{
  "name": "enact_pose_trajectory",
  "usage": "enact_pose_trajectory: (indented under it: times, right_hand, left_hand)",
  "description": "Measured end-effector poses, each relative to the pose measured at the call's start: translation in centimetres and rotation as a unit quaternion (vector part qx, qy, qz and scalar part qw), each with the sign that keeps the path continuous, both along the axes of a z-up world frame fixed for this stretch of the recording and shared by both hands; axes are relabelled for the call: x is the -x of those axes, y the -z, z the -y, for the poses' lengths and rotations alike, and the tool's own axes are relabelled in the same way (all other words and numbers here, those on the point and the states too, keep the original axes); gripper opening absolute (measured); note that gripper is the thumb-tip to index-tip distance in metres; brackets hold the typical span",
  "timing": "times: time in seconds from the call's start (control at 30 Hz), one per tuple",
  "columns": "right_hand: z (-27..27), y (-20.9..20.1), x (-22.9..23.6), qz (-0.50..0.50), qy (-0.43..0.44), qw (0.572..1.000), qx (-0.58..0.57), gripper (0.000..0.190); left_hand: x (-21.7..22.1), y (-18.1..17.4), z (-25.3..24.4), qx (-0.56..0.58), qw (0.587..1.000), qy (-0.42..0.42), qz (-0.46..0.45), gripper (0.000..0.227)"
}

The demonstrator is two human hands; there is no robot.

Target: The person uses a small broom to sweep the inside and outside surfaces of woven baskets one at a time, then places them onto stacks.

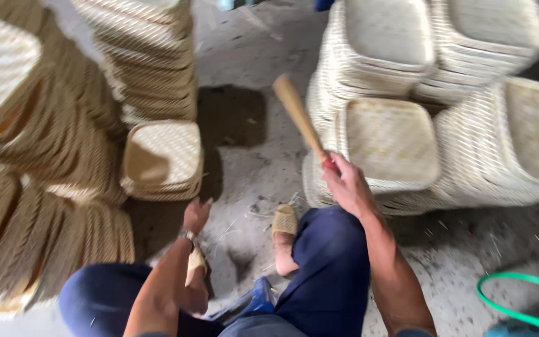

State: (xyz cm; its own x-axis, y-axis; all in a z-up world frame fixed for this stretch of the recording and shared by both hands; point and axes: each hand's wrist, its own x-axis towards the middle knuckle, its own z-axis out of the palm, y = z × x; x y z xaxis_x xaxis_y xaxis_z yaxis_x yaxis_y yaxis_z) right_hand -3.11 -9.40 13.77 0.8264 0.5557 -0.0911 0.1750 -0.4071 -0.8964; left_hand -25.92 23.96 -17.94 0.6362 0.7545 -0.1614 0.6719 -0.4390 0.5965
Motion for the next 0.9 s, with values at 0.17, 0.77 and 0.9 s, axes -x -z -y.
enact_pose_trajectory:
  times: [0.17,0.77,0.9]
  right_hand:
    - [-5.3,3.6,3.8,0.215,-0.175,0.957,0.090,0.039]
    - [-8.9,4.1,3.4,0.199,-0.313,0.868,0.330,0.040]
    - [-8.7,3.9,3.4,0.206,-0.296,0.868,0.341,0.041]
  left_hand:
    - [4.6,1.3,-6.7,-0.018,0.979,-0.177,0.099,0.053]
    - [-0.3,0.2,-9.7,-0.239,0.961,0.100,-0.094,0.013]
    - [-0.3,-2.3,-9.7,-0.316,0.931,0.182,0.002,0.012]
